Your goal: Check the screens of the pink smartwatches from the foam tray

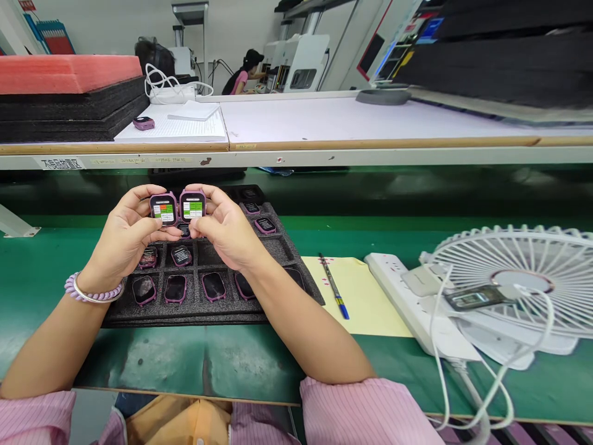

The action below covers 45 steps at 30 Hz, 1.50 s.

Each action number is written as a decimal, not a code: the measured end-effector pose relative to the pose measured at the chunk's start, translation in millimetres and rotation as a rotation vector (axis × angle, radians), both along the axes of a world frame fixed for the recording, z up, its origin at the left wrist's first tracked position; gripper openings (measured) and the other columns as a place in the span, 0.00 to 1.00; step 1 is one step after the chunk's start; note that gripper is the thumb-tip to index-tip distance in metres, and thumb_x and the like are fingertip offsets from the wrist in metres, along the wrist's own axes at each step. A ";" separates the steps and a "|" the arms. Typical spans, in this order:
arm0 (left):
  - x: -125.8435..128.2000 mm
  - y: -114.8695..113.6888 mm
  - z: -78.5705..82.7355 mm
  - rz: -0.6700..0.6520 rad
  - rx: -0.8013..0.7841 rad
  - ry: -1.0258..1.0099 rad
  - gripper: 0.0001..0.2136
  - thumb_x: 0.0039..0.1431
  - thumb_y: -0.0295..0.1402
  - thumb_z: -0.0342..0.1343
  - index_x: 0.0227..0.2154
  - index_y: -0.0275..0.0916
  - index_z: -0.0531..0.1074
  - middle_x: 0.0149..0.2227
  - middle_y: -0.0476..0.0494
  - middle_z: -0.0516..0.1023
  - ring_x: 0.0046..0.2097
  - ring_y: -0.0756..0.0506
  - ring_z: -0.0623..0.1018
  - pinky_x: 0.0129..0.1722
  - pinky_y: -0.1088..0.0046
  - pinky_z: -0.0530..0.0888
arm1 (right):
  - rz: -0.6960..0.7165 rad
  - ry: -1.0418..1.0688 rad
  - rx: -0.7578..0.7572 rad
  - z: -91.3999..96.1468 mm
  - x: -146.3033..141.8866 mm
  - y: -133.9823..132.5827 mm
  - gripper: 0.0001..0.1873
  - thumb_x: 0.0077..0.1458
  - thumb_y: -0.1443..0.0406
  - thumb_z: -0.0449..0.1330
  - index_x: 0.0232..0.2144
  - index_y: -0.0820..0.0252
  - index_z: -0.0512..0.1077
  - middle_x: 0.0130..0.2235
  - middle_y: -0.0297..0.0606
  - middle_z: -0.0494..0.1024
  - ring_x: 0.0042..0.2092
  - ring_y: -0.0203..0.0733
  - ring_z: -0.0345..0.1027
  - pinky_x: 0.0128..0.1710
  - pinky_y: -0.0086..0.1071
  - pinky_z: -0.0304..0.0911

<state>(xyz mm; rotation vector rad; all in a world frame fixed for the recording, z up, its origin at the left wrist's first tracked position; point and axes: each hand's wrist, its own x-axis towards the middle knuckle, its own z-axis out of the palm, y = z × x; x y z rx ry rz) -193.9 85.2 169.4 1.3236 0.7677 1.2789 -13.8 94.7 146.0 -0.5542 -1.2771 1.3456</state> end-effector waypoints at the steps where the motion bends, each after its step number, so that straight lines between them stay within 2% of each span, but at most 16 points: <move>1: 0.1 0.0 -0.3 -0.001 0.001 0.003 0.23 0.48 0.24 0.63 0.49 0.38 0.70 0.44 0.50 0.79 0.31 0.49 0.85 0.33 0.77 0.86 | -0.009 0.006 0.004 -0.3 -0.5 0.3 0.28 0.45 0.69 0.70 0.50 0.57 0.70 0.40 0.32 0.75 0.30 0.30 0.65 0.30 0.25 0.68; 3: -0.1 0.3 -1.0 -0.008 -0.004 0.009 0.21 0.51 0.26 0.64 0.49 0.39 0.70 0.44 0.49 0.80 0.30 0.49 0.85 0.33 0.77 0.86 | -0.032 0.029 -0.003 -1.3 -1.8 1.6 0.26 0.46 0.67 0.72 0.48 0.57 0.70 0.39 0.32 0.74 0.30 0.30 0.64 0.28 0.24 0.66; 7: -1.4 1.2 -2.1 -0.025 -0.026 -0.003 0.14 0.61 0.35 0.61 0.48 0.38 0.71 0.42 0.49 0.80 0.29 0.48 0.84 0.31 0.74 0.86 | -0.048 0.070 -0.053 -2.7 -3.7 4.8 0.20 0.52 0.58 0.71 0.44 0.58 0.72 0.36 0.33 0.72 0.29 0.32 0.62 0.24 0.24 0.62; 10: -2.0 1.1 -2.1 -0.024 -0.033 0.006 0.14 0.60 0.36 0.61 0.47 0.38 0.71 0.41 0.49 0.80 0.29 0.47 0.85 0.31 0.73 0.86 | -0.052 0.062 -0.056 -2.5 -3.8 5.2 0.20 0.54 0.54 0.70 0.43 0.58 0.72 0.36 0.33 0.70 0.29 0.32 0.61 0.23 0.25 0.61; 17: -0.9 -0.7 -0.4 -0.024 -0.024 0.021 0.16 0.54 0.32 0.62 0.46 0.38 0.70 0.39 0.51 0.79 0.29 0.47 0.84 0.31 0.74 0.86 | -0.073 0.031 -0.055 -3.8 -3.6 2.4 0.25 0.48 0.59 0.75 0.44 0.58 0.71 0.36 0.32 0.71 0.29 0.32 0.60 0.24 0.24 0.60; 22: -0.9 -1.0 -0.2 -0.015 -0.019 0.042 0.17 0.53 0.31 0.62 0.47 0.38 0.70 0.40 0.49 0.79 0.29 0.47 0.84 0.31 0.74 0.86 | -0.067 0.025 -0.047 -4.5 -2.9 2.2 0.24 0.48 0.60 0.74 0.45 0.58 0.70 0.36 0.32 0.72 0.29 0.32 0.61 0.25 0.25 0.61; 31: -0.6 -2.1 0.3 0.003 -0.022 0.063 0.17 0.55 0.31 0.61 0.48 0.39 0.70 0.40 0.49 0.79 0.29 0.48 0.84 0.32 0.74 0.86 | -0.059 0.054 -0.081 -0.6 -2.6 0.7 0.25 0.43 0.65 0.72 0.44 0.59 0.71 0.35 0.31 0.74 0.28 0.31 0.63 0.26 0.24 0.62; 38: -1.0 -1.0 0.5 0.002 -0.011 0.033 0.16 0.54 0.30 0.61 0.46 0.39 0.71 0.38 0.50 0.79 0.28 0.48 0.84 0.31 0.74 0.85 | -0.024 0.010 -0.050 -0.3 -2.0 0.1 0.23 0.49 0.60 0.71 0.46 0.58 0.70 0.36 0.31 0.73 0.29 0.33 0.65 0.27 0.28 0.68; 45: -0.2 -2.8 1.0 0.034 0.006 0.074 0.17 0.54 0.30 0.63 0.48 0.39 0.71 0.41 0.48 0.79 0.28 0.49 0.84 0.31 0.76 0.85 | -0.020 -0.002 -0.031 -2.3 -1.6 0.6 0.25 0.50 0.59 0.73 0.48 0.56 0.70 0.39 0.32 0.74 0.30 0.33 0.66 0.28 0.28 0.69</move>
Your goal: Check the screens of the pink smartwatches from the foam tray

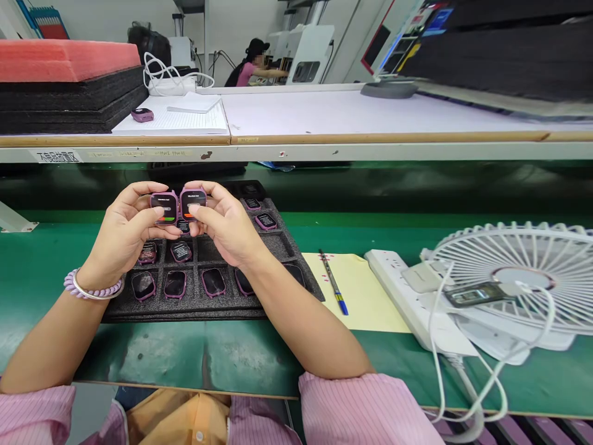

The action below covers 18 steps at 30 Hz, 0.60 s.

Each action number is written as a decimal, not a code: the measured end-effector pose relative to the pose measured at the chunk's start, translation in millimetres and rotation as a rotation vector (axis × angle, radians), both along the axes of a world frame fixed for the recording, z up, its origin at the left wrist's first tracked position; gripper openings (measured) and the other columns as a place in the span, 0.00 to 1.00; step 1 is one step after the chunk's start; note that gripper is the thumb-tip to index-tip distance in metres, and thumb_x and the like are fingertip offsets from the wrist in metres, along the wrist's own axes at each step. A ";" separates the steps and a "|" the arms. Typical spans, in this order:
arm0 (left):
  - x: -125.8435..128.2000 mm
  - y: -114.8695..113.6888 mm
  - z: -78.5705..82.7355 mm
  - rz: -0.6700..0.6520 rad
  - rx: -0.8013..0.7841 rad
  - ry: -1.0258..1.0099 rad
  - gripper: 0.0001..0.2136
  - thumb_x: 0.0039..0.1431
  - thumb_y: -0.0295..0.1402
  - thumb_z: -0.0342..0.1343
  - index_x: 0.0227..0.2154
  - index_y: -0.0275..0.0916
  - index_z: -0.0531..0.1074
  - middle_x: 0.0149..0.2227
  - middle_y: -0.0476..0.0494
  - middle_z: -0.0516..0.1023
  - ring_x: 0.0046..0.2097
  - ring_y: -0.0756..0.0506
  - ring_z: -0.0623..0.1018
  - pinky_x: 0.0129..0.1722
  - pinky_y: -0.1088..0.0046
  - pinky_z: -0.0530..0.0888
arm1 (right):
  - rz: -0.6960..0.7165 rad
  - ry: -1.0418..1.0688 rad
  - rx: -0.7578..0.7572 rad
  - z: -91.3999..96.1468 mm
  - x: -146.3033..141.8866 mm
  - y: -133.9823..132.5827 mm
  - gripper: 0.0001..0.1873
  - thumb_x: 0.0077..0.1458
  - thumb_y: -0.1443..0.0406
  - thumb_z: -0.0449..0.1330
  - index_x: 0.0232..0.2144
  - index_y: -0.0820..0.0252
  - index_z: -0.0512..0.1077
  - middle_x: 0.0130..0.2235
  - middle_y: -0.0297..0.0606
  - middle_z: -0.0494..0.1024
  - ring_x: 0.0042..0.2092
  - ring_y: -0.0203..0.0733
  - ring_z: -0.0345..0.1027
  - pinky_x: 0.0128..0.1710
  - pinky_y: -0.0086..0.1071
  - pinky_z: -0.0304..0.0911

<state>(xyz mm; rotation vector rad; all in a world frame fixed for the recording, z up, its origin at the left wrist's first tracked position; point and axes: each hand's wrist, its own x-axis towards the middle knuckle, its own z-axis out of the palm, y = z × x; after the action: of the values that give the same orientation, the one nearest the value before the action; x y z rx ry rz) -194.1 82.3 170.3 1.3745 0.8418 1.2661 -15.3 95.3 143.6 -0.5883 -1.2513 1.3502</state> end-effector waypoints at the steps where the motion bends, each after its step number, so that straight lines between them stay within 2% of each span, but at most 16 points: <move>1: -0.3 0.5 -0.6 -0.004 -0.003 0.001 0.17 0.55 0.30 0.62 0.48 0.39 0.71 0.41 0.48 0.79 0.28 0.49 0.84 0.31 0.75 0.85 | 0.001 -0.006 -0.001 0.0 0.3 0.0 0.25 0.50 0.60 0.72 0.48 0.56 0.70 0.39 0.32 0.74 0.30 0.33 0.66 0.28 0.29 0.70; 6: -1.2 4.8 -1.7 -0.011 -0.006 -0.012 0.19 0.54 0.31 0.62 0.49 0.39 0.71 0.43 0.47 0.79 0.30 0.49 0.84 0.32 0.75 0.85 | -0.005 -0.010 -0.013 -0.7 1.0 0.2 0.25 0.48 0.63 0.69 0.49 0.56 0.69 0.40 0.32 0.76 0.30 0.33 0.67 0.29 0.29 0.71; 9: -2.6 -6.9 7.5 -0.044 0.019 -0.043 0.21 0.53 0.27 0.66 0.50 0.39 0.71 0.43 0.47 0.80 0.31 0.50 0.83 0.34 0.77 0.85 | 0.005 0.015 -0.017 3.3 2.9 -1.5 0.28 0.48 0.65 0.71 0.52 0.56 0.69 0.41 0.33 0.77 0.31 0.33 0.70 0.32 0.29 0.72; 12: -7.9 -41.1 22.9 -0.234 0.030 -0.071 0.25 0.49 0.22 0.71 0.51 0.45 0.75 0.39 0.49 0.81 0.29 0.51 0.81 0.29 0.81 0.83 | 0.052 -0.002 0.031 16.1 11.4 -10.9 0.33 0.50 0.64 0.75 0.57 0.53 0.69 0.45 0.36 0.78 0.35 0.38 0.74 0.37 0.33 0.75; 14: -13.0 -69.7 31.4 -0.415 0.019 -0.045 0.29 0.48 0.19 0.72 0.50 0.55 0.78 0.36 0.53 0.82 0.26 0.51 0.80 0.24 0.82 0.80 | 0.096 -0.078 0.077 27.3 21.0 -24.7 0.33 0.54 0.61 0.77 0.59 0.51 0.71 0.47 0.39 0.79 0.38 0.42 0.75 0.38 0.36 0.76; 15: -15.6 -82.7 34.5 -0.406 0.026 -0.015 0.30 0.50 0.18 0.70 0.51 0.59 0.78 0.35 0.54 0.82 0.26 0.51 0.80 0.24 0.82 0.79 | 0.129 -0.134 0.094 32.4 25.9 -34.5 0.32 0.55 0.58 0.78 0.59 0.50 0.74 0.48 0.41 0.79 0.39 0.44 0.76 0.38 0.37 0.76; 16: -18.0 -93.7 36.8 -0.402 0.057 0.029 0.31 0.52 0.18 0.68 0.52 0.63 0.77 0.34 0.54 0.82 0.26 0.50 0.80 0.23 0.82 0.78 | 0.168 -0.179 0.118 36.8 30.3 -46.1 0.31 0.54 0.56 0.79 0.57 0.49 0.76 0.47 0.41 0.79 0.40 0.45 0.76 0.37 0.36 0.76; 17: -19.9 -102.4 38.3 -0.568 0.145 0.103 0.32 0.51 0.21 0.71 0.54 0.65 0.76 0.34 0.54 0.82 0.27 0.48 0.82 0.24 0.80 0.80 | 0.227 -0.219 0.153 40.3 33.3 -59.7 0.29 0.52 0.53 0.80 0.54 0.47 0.79 0.46 0.41 0.79 0.39 0.46 0.76 0.36 0.36 0.75; 18: -21.3 -109.0 39.2 -0.642 0.217 0.176 0.34 0.49 0.25 0.74 0.56 0.66 0.75 0.35 0.52 0.83 0.29 0.45 0.83 0.25 0.76 0.82 | 0.267 -0.249 0.187 43.0 34.3 -74.9 0.26 0.50 0.52 0.81 0.51 0.45 0.82 0.44 0.41 0.79 0.39 0.48 0.76 0.35 0.37 0.75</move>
<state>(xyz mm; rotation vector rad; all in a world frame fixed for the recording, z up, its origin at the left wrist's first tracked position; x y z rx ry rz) -215.4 -26.7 209.6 1.7648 0.3247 0.7547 19.0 20.3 186.6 -0.4798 -1.6865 1.3870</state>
